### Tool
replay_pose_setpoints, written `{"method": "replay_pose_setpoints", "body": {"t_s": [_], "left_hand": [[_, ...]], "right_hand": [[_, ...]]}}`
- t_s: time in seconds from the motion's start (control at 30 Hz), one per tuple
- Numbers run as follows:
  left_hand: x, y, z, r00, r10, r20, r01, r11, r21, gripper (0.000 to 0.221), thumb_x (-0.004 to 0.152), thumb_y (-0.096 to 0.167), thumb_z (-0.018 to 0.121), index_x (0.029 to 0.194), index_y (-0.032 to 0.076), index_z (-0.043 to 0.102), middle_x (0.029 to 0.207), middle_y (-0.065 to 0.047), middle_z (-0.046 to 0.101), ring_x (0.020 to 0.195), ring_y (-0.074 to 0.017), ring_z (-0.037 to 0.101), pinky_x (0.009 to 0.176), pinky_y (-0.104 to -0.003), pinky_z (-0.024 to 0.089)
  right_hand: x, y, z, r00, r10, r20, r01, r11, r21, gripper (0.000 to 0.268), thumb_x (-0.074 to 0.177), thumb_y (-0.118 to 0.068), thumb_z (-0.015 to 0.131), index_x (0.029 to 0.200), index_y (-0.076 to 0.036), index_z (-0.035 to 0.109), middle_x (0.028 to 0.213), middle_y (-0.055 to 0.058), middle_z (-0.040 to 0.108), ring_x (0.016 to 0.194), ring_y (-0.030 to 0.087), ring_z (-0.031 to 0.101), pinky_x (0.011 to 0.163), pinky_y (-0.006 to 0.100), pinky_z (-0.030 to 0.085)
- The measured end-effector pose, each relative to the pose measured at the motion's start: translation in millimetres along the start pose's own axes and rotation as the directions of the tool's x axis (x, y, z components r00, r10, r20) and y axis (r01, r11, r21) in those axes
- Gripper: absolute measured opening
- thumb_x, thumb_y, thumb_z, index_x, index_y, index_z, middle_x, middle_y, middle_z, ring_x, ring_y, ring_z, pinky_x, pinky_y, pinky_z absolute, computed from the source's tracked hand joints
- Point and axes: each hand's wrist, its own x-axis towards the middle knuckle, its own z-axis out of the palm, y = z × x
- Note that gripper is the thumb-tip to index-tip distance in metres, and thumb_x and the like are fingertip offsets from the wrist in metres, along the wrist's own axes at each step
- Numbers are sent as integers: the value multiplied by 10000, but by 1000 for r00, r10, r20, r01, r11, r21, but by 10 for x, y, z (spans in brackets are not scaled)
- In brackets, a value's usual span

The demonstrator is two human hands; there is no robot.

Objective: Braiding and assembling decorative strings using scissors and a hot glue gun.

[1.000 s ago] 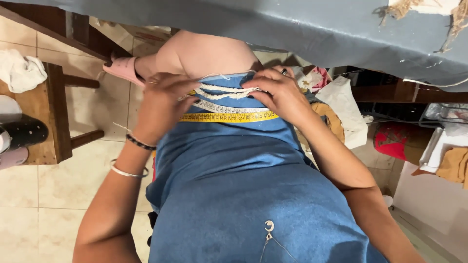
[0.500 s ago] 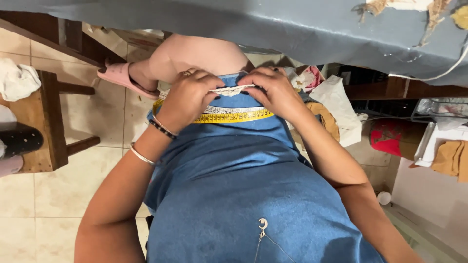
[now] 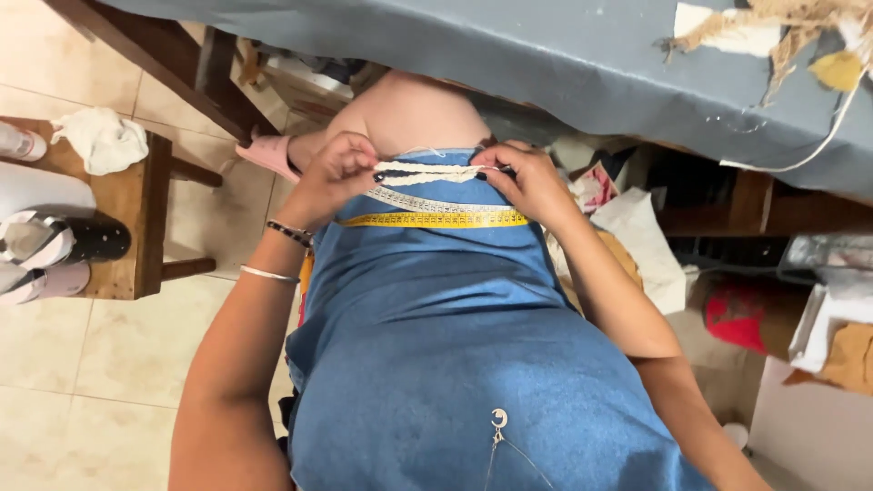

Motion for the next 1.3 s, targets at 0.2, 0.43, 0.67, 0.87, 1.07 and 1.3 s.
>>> {"method": "replay_pose_setpoints", "body": {"t_s": [0.2, 0.43, 0.67, 0.87, 1.07, 1.3], "left_hand": [[-62, -211, 125, 982, -94, -166, 79, 993, -89, 366, 849, 27, 812, 1190, 41, 682, 1016, -115, 736, 903, -130, 713, 823, -269, 621], [-154, 56, 448, 979, -104, -175, -8, 838, -546, 338, 943, -39, 674, 1209, 102, 522, 1121, -132, 616, 1026, -211, 687, 994, -372, 599], [-57, -4, 511, 990, -29, -136, -68, 749, -660, 161, 1031, 62, 555, 1093, 184, 470, 886, 81, 414, 745, -29, 487, 866, -256, 525], [-208, 477, 588, 976, -90, -197, 10, 927, -375, 108, 1032, 214, 673, 1050, 114, 636, 856, 51, 520, 785, -37, 537, 784, -191, 485], [-141, 364, 276, 996, -85, -33, 89, 989, 120, 141, 1040, 99, 640, 1019, -6, 731, 725, -34, 589, 673, -92, 482, 697, -226, 422], [76, 183, 324, 959, 282, -15, -224, 792, 568, 152, 963, 159, 716, 1059, 54, 770, 891, -176, 740, 914, -359, 715, 804, -429, 541]], "right_hand": [[-9, -56, 35, 1000, 24, 13, -23, 999, -36, 145, 954, -113, 745, 1099, -118, 752, 902, 113, 697, 892, 367, 718, 830, 439, 557], [-5, -61, 82, 999, 40, -5, -40, 998, -46, 141, 959, -79, 736, 1094, -103, 770, 905, 130, 713, 886, 378, 710, 840, 465, 559], [5, -118, 74, 1000, -16, -12, 15, 996, -90, 137, 965, -86, 733, 1096, -100, 768, 920, 118, 720, 890, 367, 710, 823, 467, 556], [-48, -13, 121, 999, 22, -47, -24, 999, -41, 133, 962, -59, 732, 1084, -93, 773, 944, 130, 738, 904, 377, 716, 838, 471, 546], [-66, 38, 136, 997, -25, -68, 22, 998, -57, 131, 972, -116, 734, 1099, -111, 768, 944, 125, 739, 912, 389, 710, 864, 477, 513], [-144, -4, 115, 988, -25, -150, 13, 997, -79, 266, 945, -183, 783, 1207, -159, 743, 979, 55, 760, 955, 316, 722, 932, 456, 492]]}}
